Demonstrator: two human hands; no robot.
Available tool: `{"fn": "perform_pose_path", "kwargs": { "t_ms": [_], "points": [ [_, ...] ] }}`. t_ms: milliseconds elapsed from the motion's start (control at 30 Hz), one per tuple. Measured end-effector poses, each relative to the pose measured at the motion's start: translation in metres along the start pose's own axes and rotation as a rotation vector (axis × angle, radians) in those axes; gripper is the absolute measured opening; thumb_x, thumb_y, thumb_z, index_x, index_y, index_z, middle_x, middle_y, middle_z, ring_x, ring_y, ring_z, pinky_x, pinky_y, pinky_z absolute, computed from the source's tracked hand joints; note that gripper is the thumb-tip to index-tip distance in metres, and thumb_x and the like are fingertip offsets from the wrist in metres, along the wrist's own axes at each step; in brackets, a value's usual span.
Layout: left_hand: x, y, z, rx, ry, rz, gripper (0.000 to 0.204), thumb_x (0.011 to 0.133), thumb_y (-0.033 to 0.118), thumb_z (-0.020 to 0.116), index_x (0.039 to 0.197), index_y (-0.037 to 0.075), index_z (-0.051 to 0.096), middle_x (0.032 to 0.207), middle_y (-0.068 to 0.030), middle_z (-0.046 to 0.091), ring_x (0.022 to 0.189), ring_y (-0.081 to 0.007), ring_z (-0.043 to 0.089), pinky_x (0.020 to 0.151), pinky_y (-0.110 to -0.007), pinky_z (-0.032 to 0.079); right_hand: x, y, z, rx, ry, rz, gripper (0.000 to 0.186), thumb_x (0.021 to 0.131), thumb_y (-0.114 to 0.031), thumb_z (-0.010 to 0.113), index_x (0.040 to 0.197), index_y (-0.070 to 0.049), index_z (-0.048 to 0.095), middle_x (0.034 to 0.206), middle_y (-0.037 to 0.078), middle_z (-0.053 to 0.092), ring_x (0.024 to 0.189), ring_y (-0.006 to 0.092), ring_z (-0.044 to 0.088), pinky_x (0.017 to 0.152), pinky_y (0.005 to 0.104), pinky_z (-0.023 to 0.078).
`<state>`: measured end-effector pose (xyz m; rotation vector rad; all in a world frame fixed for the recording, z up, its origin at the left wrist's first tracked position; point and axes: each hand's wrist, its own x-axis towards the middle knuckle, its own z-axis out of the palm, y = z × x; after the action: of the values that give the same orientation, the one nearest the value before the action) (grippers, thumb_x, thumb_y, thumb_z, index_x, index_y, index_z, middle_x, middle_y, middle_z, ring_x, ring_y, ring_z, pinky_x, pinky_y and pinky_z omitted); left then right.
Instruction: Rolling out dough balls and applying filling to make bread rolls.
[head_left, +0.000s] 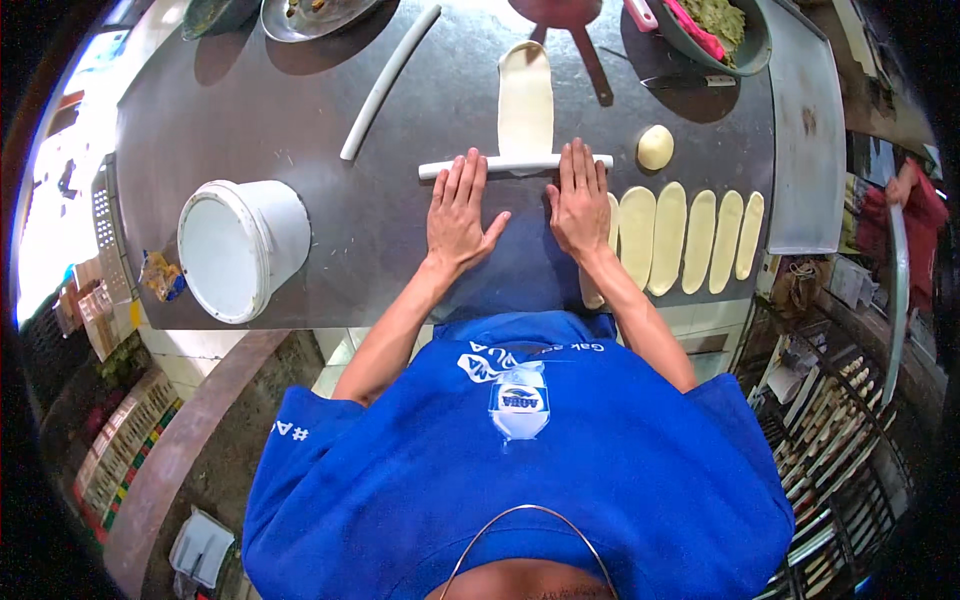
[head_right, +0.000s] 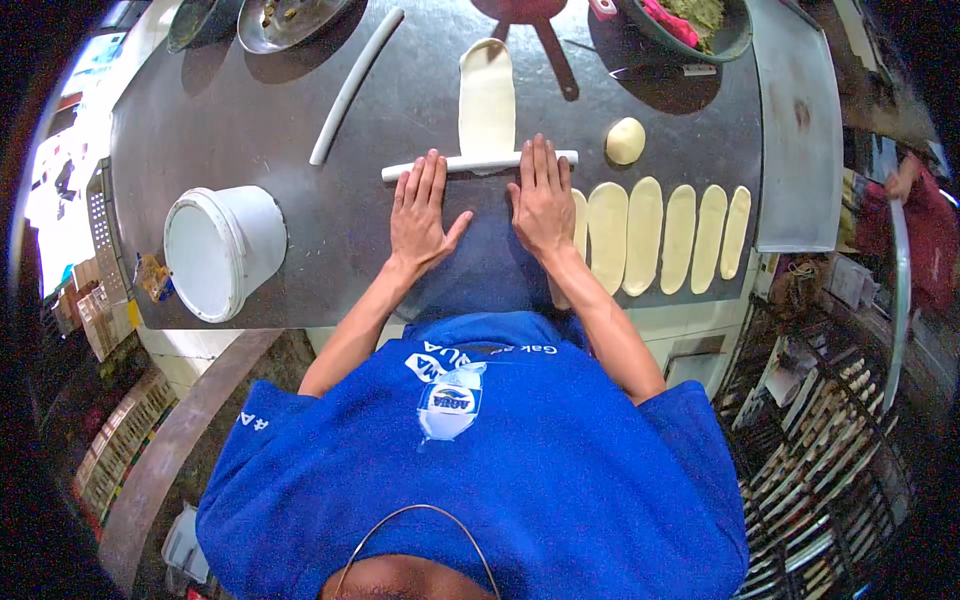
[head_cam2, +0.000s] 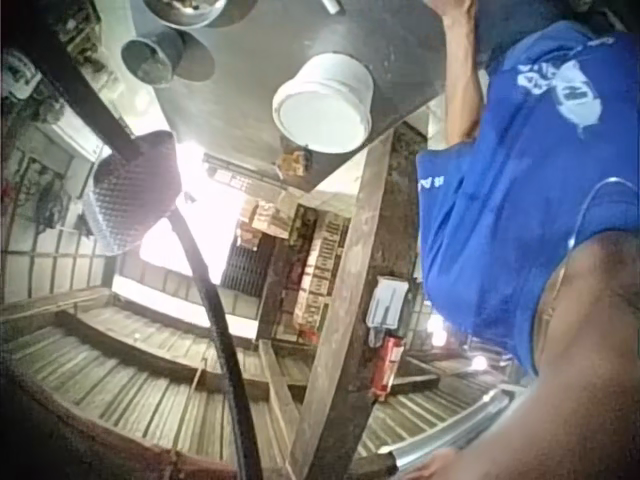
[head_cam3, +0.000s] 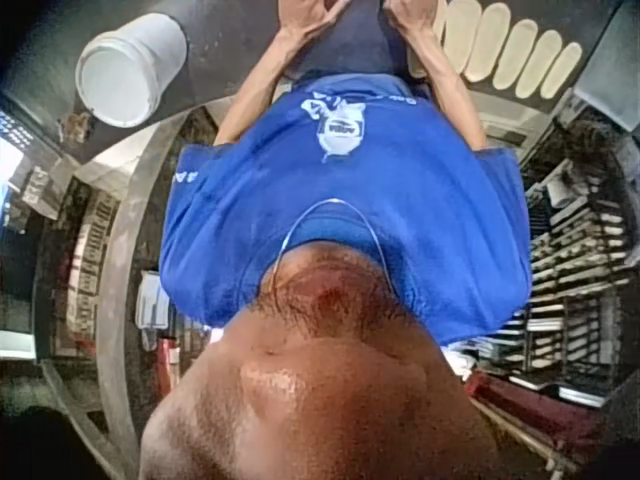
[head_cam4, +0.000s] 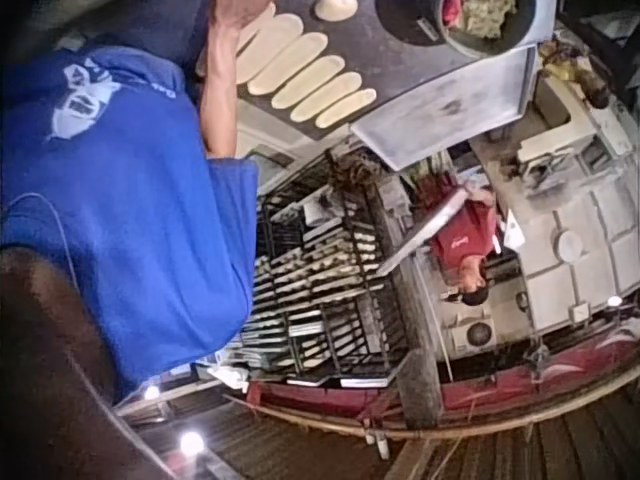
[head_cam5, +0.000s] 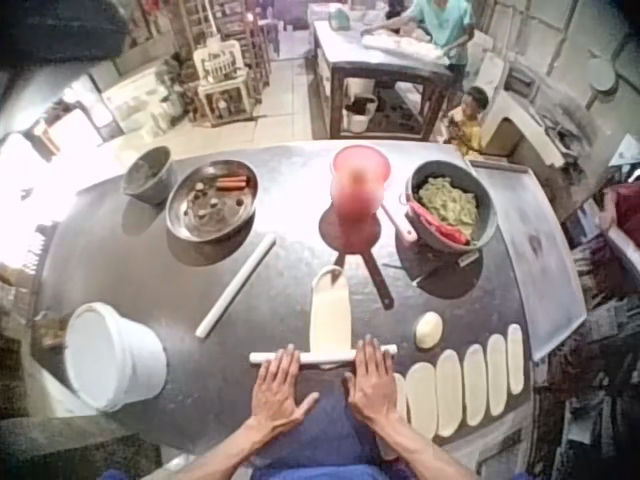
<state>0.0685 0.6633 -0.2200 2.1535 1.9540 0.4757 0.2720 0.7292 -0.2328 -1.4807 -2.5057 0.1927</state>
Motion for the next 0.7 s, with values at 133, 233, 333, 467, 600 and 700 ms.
{"fn": "perform_pose_path", "kwargs": {
  "t_ms": [133,233,333,467,600,700],
  "points": [
    [0.02,-0.005,-0.019,-0.081,-0.04,-0.064,0.071,0.095,0.048,0.049,0.149,0.003,0.039,0.154,-0.0172,0.039,0.145,-0.0303,0.034,0.121,-0.047,0.016,0.016,0.014,-0.015,0.1,-0.135,0.054,0.053,0.1,-0.029,0.047,0.143,0.003,0.045,0.15,0.018,0.045,0.141,0.0338,0.04,0.115,0.0496,0.029],
    [0.079,-0.042,0.0,0.269,0.19,-0.027,0.066,0.096,0.048,0.047,0.149,0.009,0.042,0.153,-0.0147,0.041,0.144,-0.0298,0.035,0.119,-0.05,0.02,0.071,0.021,-0.004,-0.007,0.087,-0.018,0.054,0.101,-0.033,0.043,0.143,0.0,0.045,0.151,0.015,0.044,0.142,0.0327,0.039,0.115,0.0515,0.029],
    [0.055,-0.029,0.007,0.287,0.139,-0.038,0.065,0.097,0.049,0.045,0.149,0.01,0.042,0.154,-0.0134,0.04,0.144,-0.0295,0.036,0.118,-0.05,0.022,0.041,0.014,-0.003,-0.025,0.065,-0.007,0.055,0.101,-0.034,0.041,0.144,0.0,0.045,0.152,0.015,0.044,0.142,0.0326,0.038,0.116,0.0517,0.028],
    [0.028,-0.013,0.005,0.214,0.216,-0.014,0.06,0.096,0.047,0.049,0.143,0.01,0.048,0.144,-0.0125,0.05,0.131,-0.03,0.047,0.108,-0.051,0.033,0.017,0.009,-0.006,-0.027,0.021,-0.018,0.055,0.101,-0.035,0.041,0.144,-0.001,0.045,0.152,0.015,0.043,0.143,0.0327,0.037,0.116,0.0517,0.026],
    [-0.024,-0.026,-0.005,0.055,-0.004,0.07,0.043,0.091,0.026,0.063,0.131,0.01,0.056,0.112,-0.0096,0.058,0.101,-0.028,0.056,0.091,-0.045,0.043,0.016,0.017,-0.004,0.054,0.106,-0.093,0.055,0.099,-0.036,0.046,0.141,-0.001,0.048,0.15,0.015,0.045,0.142,0.0332,0.038,0.116,0.0521,0.026],
    [-0.055,-0.045,-0.013,-0.05,0.031,-0.18,0.04,0.089,0.016,0.065,0.128,0.01,0.058,0.103,-0.0067,0.057,0.094,-0.0263,0.056,0.084,-0.041,0.045,0.063,0.028,-0.004,0.188,0.185,0.074,0.052,0.097,-0.04,0.054,0.135,-0.005,0.057,0.143,0.014,0.05,0.133,0.0342,0.044,0.112,0.0524,0.03]
  ]
}}
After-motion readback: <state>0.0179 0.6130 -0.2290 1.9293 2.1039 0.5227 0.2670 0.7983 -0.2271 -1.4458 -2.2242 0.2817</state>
